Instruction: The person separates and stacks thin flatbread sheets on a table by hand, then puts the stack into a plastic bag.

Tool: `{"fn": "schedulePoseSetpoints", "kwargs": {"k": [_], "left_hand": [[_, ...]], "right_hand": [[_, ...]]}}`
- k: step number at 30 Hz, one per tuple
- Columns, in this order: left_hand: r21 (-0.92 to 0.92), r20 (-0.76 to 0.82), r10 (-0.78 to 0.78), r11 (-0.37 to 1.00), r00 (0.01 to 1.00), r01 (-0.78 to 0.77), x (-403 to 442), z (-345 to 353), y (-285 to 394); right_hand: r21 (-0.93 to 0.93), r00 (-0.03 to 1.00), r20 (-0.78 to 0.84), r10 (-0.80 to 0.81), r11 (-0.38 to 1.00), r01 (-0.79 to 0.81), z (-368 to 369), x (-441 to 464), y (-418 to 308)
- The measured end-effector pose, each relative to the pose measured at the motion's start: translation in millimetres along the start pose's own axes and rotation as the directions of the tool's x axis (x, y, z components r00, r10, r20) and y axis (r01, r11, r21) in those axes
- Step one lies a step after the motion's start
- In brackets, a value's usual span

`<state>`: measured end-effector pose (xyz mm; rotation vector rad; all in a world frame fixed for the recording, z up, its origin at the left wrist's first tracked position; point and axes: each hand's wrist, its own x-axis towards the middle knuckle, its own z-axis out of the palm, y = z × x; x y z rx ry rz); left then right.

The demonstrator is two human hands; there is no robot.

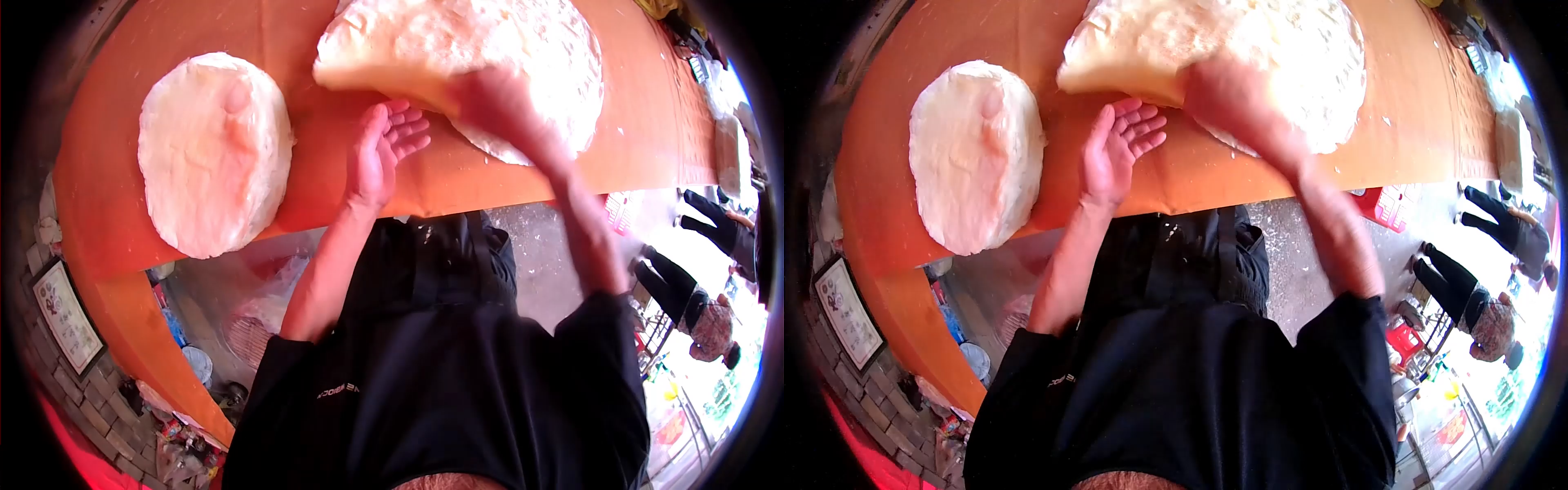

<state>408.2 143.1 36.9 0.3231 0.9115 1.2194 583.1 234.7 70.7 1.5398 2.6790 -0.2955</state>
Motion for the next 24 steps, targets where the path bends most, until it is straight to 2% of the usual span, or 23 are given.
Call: {"fn": "schedulePoseSetpoints", "kwargs": {"k": [1,2,4,6,7,8,9,10,11,12,13,15,17,18,21,22,24], "left_hand": [[0.044,0.002,-0.001,0.999,1.000,0.001,6,3,0],[0.098,-0.018,-0.037,0.994,0.999,0.038,12,7,-2],[0.167,-0.040,-0.101,0.980,0.994,0.107,20,14,-9],[0.193,-0.043,-0.145,0.970,0.988,0.151,25,25,-17],[0.190,-0.044,-0.144,0.970,0.989,0.150,28,29,-21],[0.201,-0.029,-0.129,0.971,0.991,0.132,32,34,-27],[0.210,-0.014,-0.109,0.971,0.994,0.110,37,37,-31],[0.177,-0.004,-0.112,0.978,0.994,0.111,43,40,-35],[0.174,-0.010,-0.107,0.979,0.994,0.107,49,44,-38],[0.201,-0.054,-0.116,0.971,0.992,0.125,54,48,-42],[0.230,-0.095,-0.128,0.962,0.987,0.147,60,51,-44],[0.192,-0.127,-0.135,0.969,0.983,0.158,70,51,-52],[0.159,-0.105,-0.144,0.974,0.984,0.160,72,54,-51],[0.182,-0.127,-0.103,0.975,0.986,0.125,72,57,-52],[0.200,-0.154,-0.035,0.978,0.987,0.066,71,72,-53],[0.203,-0.152,-0.037,0.977,0.988,0.068,76,72,-57],[0.087,-0.163,-0.118,0.987,0.980,0.133,86,66,-69]], "right_hand": [[-0.257,0.994,-0.101,-0.046,0.966,0.018,1,25,42],[-0.276,0.992,-0.124,0.014,0.960,-0.048,-33,36,59],[-0.259,0.941,-0.333,0.065,0.953,-0.158,-113,29,60],[-0.249,0.782,-0.623,-0.006,0.950,-0.190,-177,12,47],[-0.237,0.678,-0.732,-0.058,0.956,-0.173,-196,5,42],[-0.198,0.607,-0.793,-0.042,0.961,-0.193,-200,3,36],[0.005,0.637,-0.731,0.246,0.935,-0.355,-188,5,33],[0.599,0.832,-0.503,0.233,0.788,0.142,-170,-1,49],[0.972,0.953,-0.231,0.198,0.098,0.215,-152,-7,65],[0.527,0.930,-0.363,0.051,0.835,0.160,-107,13,90],[-0.318,0.930,-0.337,-0.145,0.947,0.032,-65,24,110],[-0.035,0.985,-0.170,0.033,0.999,-0.039,-1,18,133],[-0.067,0.997,-0.029,0.065,0.995,-0.067,5,2,126],[0.030,0.993,-0.044,0.113,0.993,-0.112,4,-4,123],[0.084,0.992,-0.019,0.128,0.988,-0.126,3,-9,132],[0.062,0.992,-0.034,0.125,0.990,-0.123,1,-5,134],[0.032,0.993,-0.069,0.097,0.995,-0.095,-22,5,121]]}}
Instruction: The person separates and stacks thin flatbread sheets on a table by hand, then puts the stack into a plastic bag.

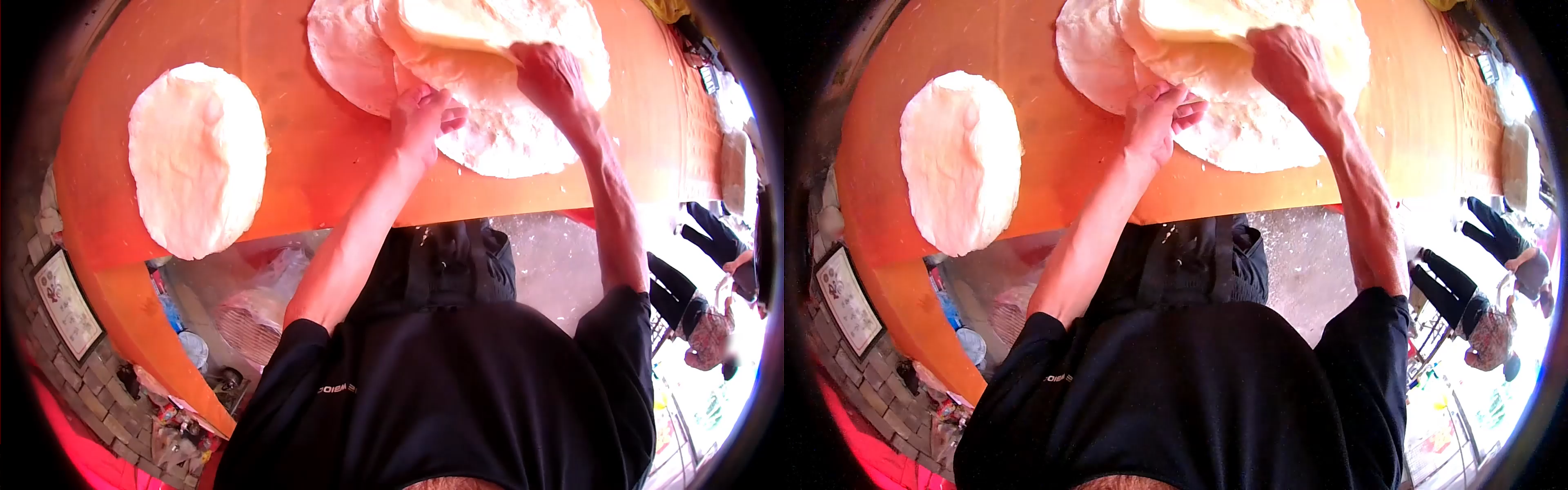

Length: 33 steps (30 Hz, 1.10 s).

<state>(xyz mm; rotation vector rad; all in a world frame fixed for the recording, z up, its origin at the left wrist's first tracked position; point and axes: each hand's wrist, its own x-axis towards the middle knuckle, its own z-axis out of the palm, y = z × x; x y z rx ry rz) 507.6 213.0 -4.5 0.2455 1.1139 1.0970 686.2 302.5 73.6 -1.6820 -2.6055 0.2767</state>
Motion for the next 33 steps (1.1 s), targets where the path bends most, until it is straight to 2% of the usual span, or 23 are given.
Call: {"fn": "schedulePoseSetpoints", "kwargs": {"k": [3,4,5,7,8,9,10,11,13,14,16,18,20,21,22,23,24,25,28,30,31,32,33], "left_hand": [[0.018,0.024,-0.022,1.000,0.999,0.021,1,11,4],[0.049,0.020,-0.050,0.998,0.999,0.049,-3,17,9],[0.048,0.019,-0.047,0.998,0.999,0.046,0,16,10],[0.102,0.081,-0.045,0.994,0.996,0.036,8,10,5],[0.045,0.041,-0.054,0.998,0.998,0.052,3,17,9],[-0.038,0.083,-0.005,0.999,0.996,0.008,7,16,9],[-0.033,0.105,0.008,0.999,0.994,-0.004,10,16,10],[-0.027,0.125,0.018,1.000,0.992,-0.014,10,17,13],[-0.011,0.130,0.032,0.999,0.991,-0.031,15,16,15],[-0.002,0.128,0.052,0.999,0.990,-0.052,18,14,17],[-0.062,0.140,0.040,0.998,0.989,-0.031,19,15,19],[-0.107,0.192,0.022,0.994,0.981,-0.001,16,20,17],[-0.088,0.197,0.007,0.996,0.980,0.010,12,21,18],[-0.067,0.196,-0.013,0.997,0.980,0.027,8,19,18],[-0.009,0.193,-0.026,1.000,0.981,0.028,7,13,16],[-0.005,0.197,-0.029,1.000,0.980,0.031,1,10,17],[0.084,0.134,-0.028,0.996,0.991,0.017,-11,5,16],[0.173,0.069,-0.021,0.985,0.997,0.008,-19,0,16],[0.139,0.030,-0.036,0.990,0.999,0.032,-32,-18,9],[0.140,0.032,-0.022,0.990,0.999,0.017,-36,-17,11],[0.135,0.028,-0.018,0.991,0.999,0.014,-35,-14,13],[0.115,0.003,-0.021,0.993,1.000,0.020,-33,-11,14],[0.096,-0.021,-0.023,0.995,1.000,0.024,-29,-10,15]], "right_hand": [[0.071,0.995,0.005,0.096,0.993,-0.096,12,-4,-22],[0.002,0.991,0.130,0.034,0.999,-0.035,30,-3,-14],[-0.050,0.995,0.054,-0.085,0.995,0.088,37,-8,-10],[0.129,0.986,-0.125,-0.115,0.983,0.131,48,-10,1],[0.116,0.991,-0.086,-0.100,0.987,0.110,34,-5,-3],[0.098,0.995,-0.054,-0.086,0.991,0.091,19,4,-10],[0.045,0.996,-0.046,-0.071,0.996,0.073,19,12,-13],[0.104,0.997,-0.034,-0.068,0.992,0.071,19,12,-21],[0.246,0.950,-0.184,-0.251,0.924,0.292,32,-4,-24],[0.313,0.959,-0.223,-0.172,0.920,0.238,35,-16,-26],[0.179,0.891,-0.415,-0.187,0.943,0.281,60,-26,-14],[0.105,0.869,-0.465,-0.168,0.965,0.242,70,-27,-6],[0.081,0.970,-0.237,-0.060,0.993,0.082,74,-19,-1],[0.085,0.970,-0.238,-0.056,0.993,0.078,58,-12,-7],[-0.028,1.000,0.023,0.007,1.000,-0.007,35,-1,-6],[-0.160,0.956,0.276,0.101,0.985,-0.058,7,10,-5],[-0.160,0.955,0.277,0.104,0.985,-0.061,-20,15,-4],[-0.154,0.975,0.166,0.151,0.980,-0.125,-52,16,-6],[-0.095,0.945,-0.162,0.283,0.949,-0.300,-137,11,-16],[-0.069,0.906,-0.277,0.320,0.934,-0.351,-136,10,-12],[-0.347,0.962,-0.223,0.160,0.909,-0.231,-107,9,-3],[-0.590,0.992,-0.127,0.012,0.803,-0.086,-73,6,5],[-0.778,0.994,0.002,-0.107,0.624,0.069,-46,2,8]]}}
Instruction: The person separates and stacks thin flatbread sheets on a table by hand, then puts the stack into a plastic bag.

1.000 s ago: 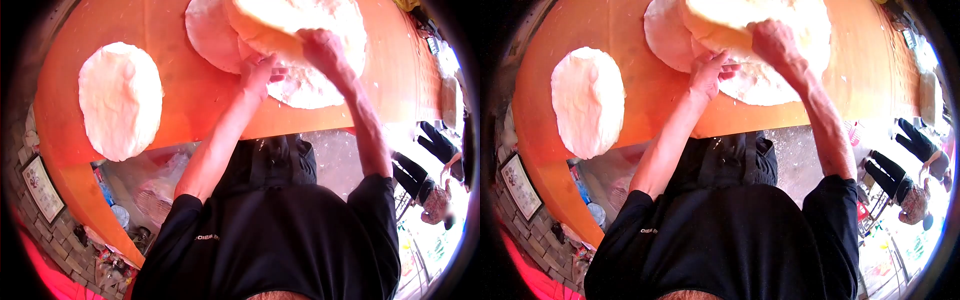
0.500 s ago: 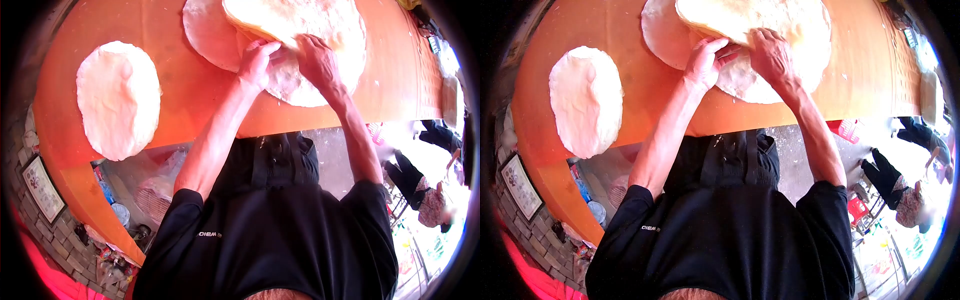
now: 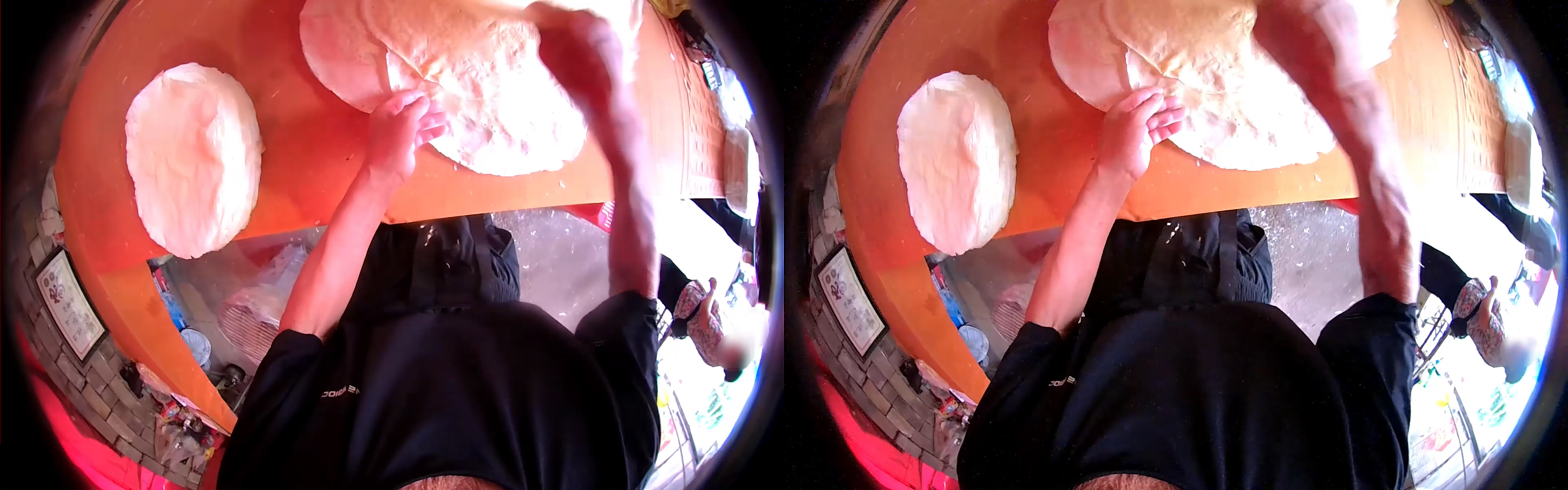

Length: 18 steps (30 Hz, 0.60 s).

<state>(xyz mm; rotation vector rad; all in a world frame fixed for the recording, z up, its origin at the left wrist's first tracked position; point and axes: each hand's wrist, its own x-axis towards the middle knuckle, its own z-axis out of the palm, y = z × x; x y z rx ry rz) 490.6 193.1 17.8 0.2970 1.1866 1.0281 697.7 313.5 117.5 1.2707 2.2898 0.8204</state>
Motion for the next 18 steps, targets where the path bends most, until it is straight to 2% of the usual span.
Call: {"fn": "schedulePoseSetpoints", "kwargs": {"k": [1,2,3,4,6,7,8,10,11,12,13,16,17,18], "left_hand": [[-0.015,0.029,0.023,1.000,0.999,-0.023,8,-3,-2],[-0.031,0.059,0.043,0.999,0.997,-0.041,15,-5,-5],[-0.084,0.059,0.007,0.996,0.998,-0.002,18,-2,-2],[-0.085,0.056,0.011,0.996,0.998,-0.006,17,4,3],[0.009,0.000,0.048,0.999,0.999,-0.048,13,13,11],[-0.050,-0.051,0.031,0.998,0.998,-0.034,23,9,5],[-0.119,-0.037,0.038,0.992,0.999,-0.043,25,8,6],[-0.113,-0.045,-0.045,0.993,0.998,0.039,37,9,3],[-0.110,-0.050,-0.041,0.993,0.998,0.035,40,10,5],[-0.045,-0.039,-0.022,0.999,0.999,0.021,40,11,5],[0.020,-0.022,-0.009,1.000,1.000,0.010,39,13,3],[0.106,-0.049,0.002,0.994,0.999,0.003,44,18,5],[0.072,-0.009,-0.021,0.997,1.000,0.022,48,16,5],[0.073,-0.011,-0.018,0.997,1.000,0.018,48,16,8]], "right_hand": [[0.384,0.995,0.089,0.041,0.921,-0.072,2,2,-23],[0.694,0.981,0.177,0.081,0.697,-0.183,4,4,-45],[0.746,0.993,0.072,0.098,0.656,-0.119,43,3,-68],[0.762,0.998,0.005,0.060,0.646,-0.042,57,-1,-75],[0.716,0.996,0.039,0.083,0.692,-0.086,43,-8,-72],[0.766,0.993,0.038,0.108,0.635,-0.098,39,-10,-68],[0.809,0.990,0.041,0.137,0.577,-0.113,36,-13,-63],[0.804,0.989,-0.011,0.150,0.589,-0.081,45,-4,-64],[0.781,0.992,0.022,0.122,0.617,-0.093,36,4,-65],[0.760,0.993,0.067,0.094,0.640,-0.112,27,8,-68],[0.783,0.995,0.017,0.100,0.617,-0.075,21,15,-70],[0.847,0.993,0.042,0.113,0.523,-0.096,25,21,-102],[0.885,0.988,-0.127,0.084,0.459,0.075,33,11,-106],[0.885,0.964,-0.189,0.186,0.457,0.085,32,-1,-111]]}}
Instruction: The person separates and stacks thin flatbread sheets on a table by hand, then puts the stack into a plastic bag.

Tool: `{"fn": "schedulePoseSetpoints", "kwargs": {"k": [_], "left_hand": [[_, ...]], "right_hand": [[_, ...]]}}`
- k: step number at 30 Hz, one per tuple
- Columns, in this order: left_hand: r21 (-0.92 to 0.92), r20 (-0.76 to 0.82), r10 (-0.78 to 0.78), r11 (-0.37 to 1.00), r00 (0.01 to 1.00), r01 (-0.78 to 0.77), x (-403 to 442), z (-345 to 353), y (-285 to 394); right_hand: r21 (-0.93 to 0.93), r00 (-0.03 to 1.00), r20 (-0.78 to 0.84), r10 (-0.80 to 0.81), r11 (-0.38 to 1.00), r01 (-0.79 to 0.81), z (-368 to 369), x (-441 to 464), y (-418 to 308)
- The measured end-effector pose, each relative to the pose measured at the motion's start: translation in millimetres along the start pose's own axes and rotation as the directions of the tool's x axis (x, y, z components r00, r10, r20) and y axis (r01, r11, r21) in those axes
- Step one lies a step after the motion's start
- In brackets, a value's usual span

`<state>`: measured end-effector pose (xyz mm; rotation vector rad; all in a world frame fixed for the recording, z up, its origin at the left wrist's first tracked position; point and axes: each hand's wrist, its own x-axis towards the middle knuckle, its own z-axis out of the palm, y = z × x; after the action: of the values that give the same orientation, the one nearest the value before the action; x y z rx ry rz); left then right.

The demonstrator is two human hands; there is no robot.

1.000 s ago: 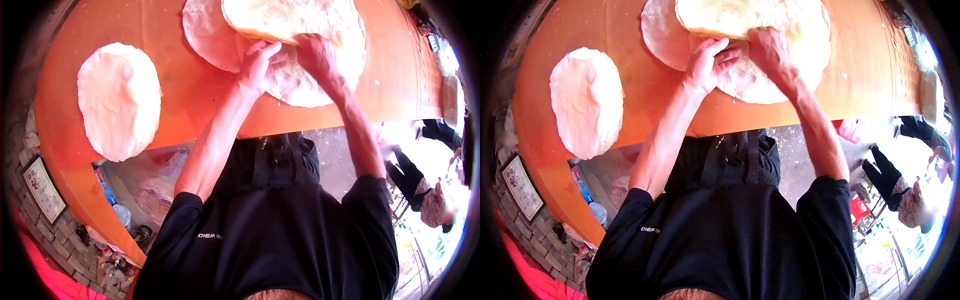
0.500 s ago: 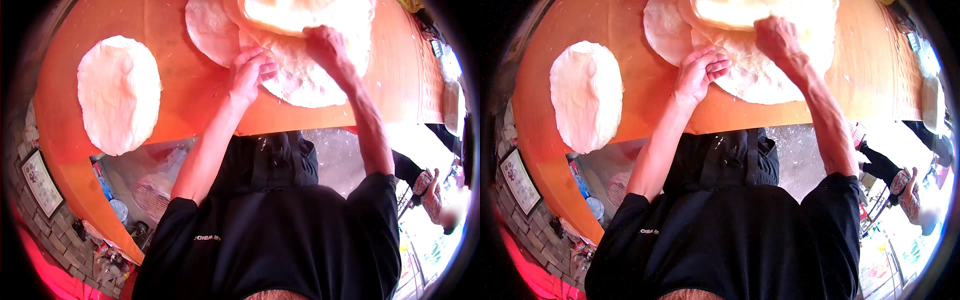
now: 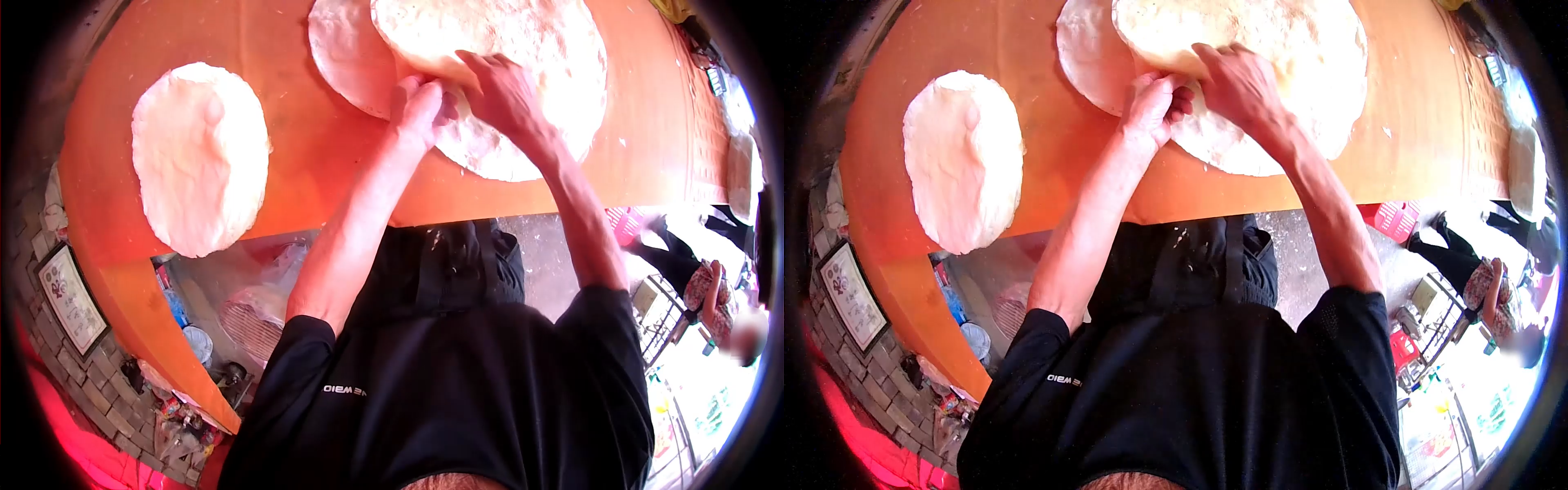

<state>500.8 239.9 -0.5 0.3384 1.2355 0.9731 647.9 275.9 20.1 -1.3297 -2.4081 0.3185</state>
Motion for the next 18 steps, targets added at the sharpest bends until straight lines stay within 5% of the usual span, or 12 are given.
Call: {"fn": "schedulePoseSetpoints", "kwargs": {"k": [3,6,8,10,12,13,15,18], "left_hand": [[-0.109,0.033,-0.051,0.993,0.998,0.055,-4,4,5],[-0.176,0.128,-0.022,0.983,0.992,0.045,-7,9,12],[-0.198,0.215,-0.016,0.978,0.976,0.060,-5,2,9],[-0.177,0.201,0.020,0.984,0.979,0.016,-10,0,4],[-0.030,0.138,0.028,0.999,0.990,-0.024,-29,-7,2],[0.020,0.092,0.034,0.999,0.995,-0.036,-38,-13,-3],[0.090,0.049,0.036,0.995,0.998,-0.040,-55,-29,-14],[0.094,0.020,0.031,0.995,0.999,-0.033,-82,-48,-31]], "right_hand": [[0.129,0.990,-0.131,-0.041,0.990,0.058,-4,-23,1],[-0.116,0.972,-0.192,-0.136,0.987,0.115,13,-19,10],[-0.165,0.974,-0.225,0.005,0.985,-0.044,24,-15,8],[-0.168,0.998,-0.005,0.067,0.983,-0.067,18,-9,19],[-0.283,0.881,0.328,0.340,0.925,-0.252,-23,27,27],[-0.348,0.847,0.364,0.388,0.900,-0.263,-47,40,29],[-0.419,0.889,0.249,0.383,0.871,-0.258,-108,56,12],[-0.462,0.956,-0.128,0.265,0.837,-0.294,-185,60,-20]]}}
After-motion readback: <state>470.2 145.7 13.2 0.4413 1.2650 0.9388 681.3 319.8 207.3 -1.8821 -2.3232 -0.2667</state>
